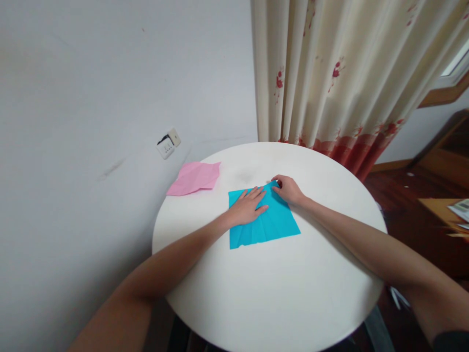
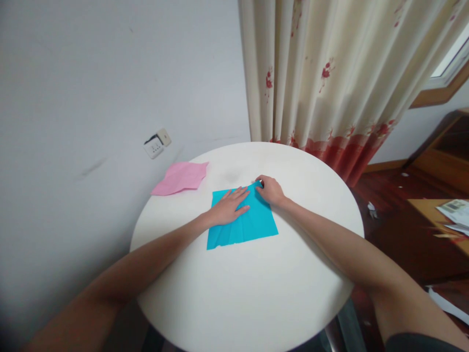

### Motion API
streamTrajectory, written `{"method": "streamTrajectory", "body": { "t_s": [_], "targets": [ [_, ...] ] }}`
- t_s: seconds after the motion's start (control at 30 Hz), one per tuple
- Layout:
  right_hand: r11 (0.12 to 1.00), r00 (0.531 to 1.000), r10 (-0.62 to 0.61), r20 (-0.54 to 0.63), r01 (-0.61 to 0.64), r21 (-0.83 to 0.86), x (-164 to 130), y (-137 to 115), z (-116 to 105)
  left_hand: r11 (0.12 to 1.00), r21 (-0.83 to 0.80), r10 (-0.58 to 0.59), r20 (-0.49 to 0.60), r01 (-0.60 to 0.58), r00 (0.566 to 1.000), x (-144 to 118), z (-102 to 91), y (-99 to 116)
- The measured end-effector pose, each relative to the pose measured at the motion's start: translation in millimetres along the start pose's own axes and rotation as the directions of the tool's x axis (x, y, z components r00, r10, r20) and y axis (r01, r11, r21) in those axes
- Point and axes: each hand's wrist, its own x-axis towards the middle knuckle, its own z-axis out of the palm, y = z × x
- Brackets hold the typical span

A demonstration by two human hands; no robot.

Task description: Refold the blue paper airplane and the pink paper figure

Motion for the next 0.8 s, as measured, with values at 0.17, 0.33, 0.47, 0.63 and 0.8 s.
{"method": "streamTrajectory", "body": {
  "t_s": [0.17, 0.33, 0.47, 0.63, 0.8],
  "targets": [
    [0.998, 0.999, 0.026, 0.018, -0.025, -0.054, -2.9, -5.8, -1.1, 0.999, 0.011, 0.041, 0.016, -0.041, 0.999, 0.5, -3.4, -9.5],
    [0.996, 0.999, 0.047, 0.028, -0.045, -0.072, -6.1, -9.5, -3.0, 0.998, 0.003, 0.067, 0.023, -0.067, 0.997, 0.6, -7.7, -15.7],
    [0.996, 0.998, 0.064, 0.025, -0.062, -0.069, -7.5, -10.7, -3.2, 0.998, -0.017, 0.06, 0.003, -0.06, 0.998, 2.1, -6.5, -17.5],
    [0.995, 0.996, 0.081, 0.02, -0.08, -0.064, -5.7, -9.0, -0.8, 0.999, -0.016, 0.036, -0.041, -0.036, 0.999, 4.3, -2.0, -19.9],
    [0.995, 0.995, 0.097, -0.005, -0.097, 0.03, -4.0, -5.8, 1.7, 0.999, -0.011, 0.033, -0.032, -0.033, 0.999, 3.8, -2.9, -19.5]
  ]
}}
